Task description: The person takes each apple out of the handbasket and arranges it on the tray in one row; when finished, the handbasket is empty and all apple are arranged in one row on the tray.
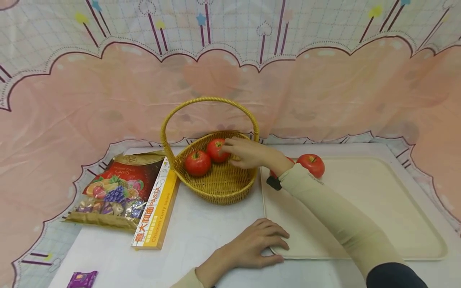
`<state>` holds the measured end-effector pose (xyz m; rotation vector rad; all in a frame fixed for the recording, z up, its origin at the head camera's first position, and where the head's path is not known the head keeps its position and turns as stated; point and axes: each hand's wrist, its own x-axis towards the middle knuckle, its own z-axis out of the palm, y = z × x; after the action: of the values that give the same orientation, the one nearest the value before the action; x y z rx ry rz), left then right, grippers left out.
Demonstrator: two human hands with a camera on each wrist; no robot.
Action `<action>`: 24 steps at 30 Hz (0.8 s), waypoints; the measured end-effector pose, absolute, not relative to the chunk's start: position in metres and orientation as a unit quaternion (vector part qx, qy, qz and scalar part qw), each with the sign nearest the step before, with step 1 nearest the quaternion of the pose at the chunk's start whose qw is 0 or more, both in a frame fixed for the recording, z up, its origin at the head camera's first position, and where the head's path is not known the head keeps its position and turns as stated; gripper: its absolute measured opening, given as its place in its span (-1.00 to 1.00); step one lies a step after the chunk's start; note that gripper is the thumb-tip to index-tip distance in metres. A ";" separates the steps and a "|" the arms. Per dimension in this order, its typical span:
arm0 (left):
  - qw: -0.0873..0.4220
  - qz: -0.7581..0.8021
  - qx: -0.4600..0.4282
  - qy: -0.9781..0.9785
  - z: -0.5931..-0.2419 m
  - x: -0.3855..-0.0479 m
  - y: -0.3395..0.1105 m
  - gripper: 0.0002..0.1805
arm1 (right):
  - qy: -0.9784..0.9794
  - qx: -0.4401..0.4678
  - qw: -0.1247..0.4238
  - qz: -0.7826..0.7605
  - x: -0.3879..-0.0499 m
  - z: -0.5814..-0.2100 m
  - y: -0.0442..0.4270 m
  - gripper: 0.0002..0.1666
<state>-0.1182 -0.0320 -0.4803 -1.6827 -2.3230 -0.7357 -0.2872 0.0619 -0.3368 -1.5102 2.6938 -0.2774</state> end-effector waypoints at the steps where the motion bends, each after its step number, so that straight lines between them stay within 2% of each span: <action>1: 0.089 -0.245 -0.566 -0.782 -0.480 -0.118 -0.032 -0.74 | 0.868 -0.488 0.024 -0.091 -0.288 -0.337 0.061 -0.55; 10: 0.092 -0.243 -0.566 -0.782 -0.480 -0.120 -0.031 -0.74 | 0.864 -0.496 0.027 -0.079 -0.304 -0.337 0.048 -0.65; 18: 0.100 -0.234 -0.568 -0.782 -0.478 -0.121 -0.031 -0.75 | 0.882 -0.464 0.037 -0.080 -0.317 -0.335 0.038 -0.63; 24: 0.094 -0.240 -0.567 -0.782 -0.478 -0.119 -0.031 -0.75 | 0.883 -0.456 0.065 -0.090 -0.322 -0.335 0.031 -0.63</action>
<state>-0.1190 -0.0310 -0.4780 -1.6835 -2.3200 -0.7121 -0.3221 0.0313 -0.3350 -1.3778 2.6648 -0.2717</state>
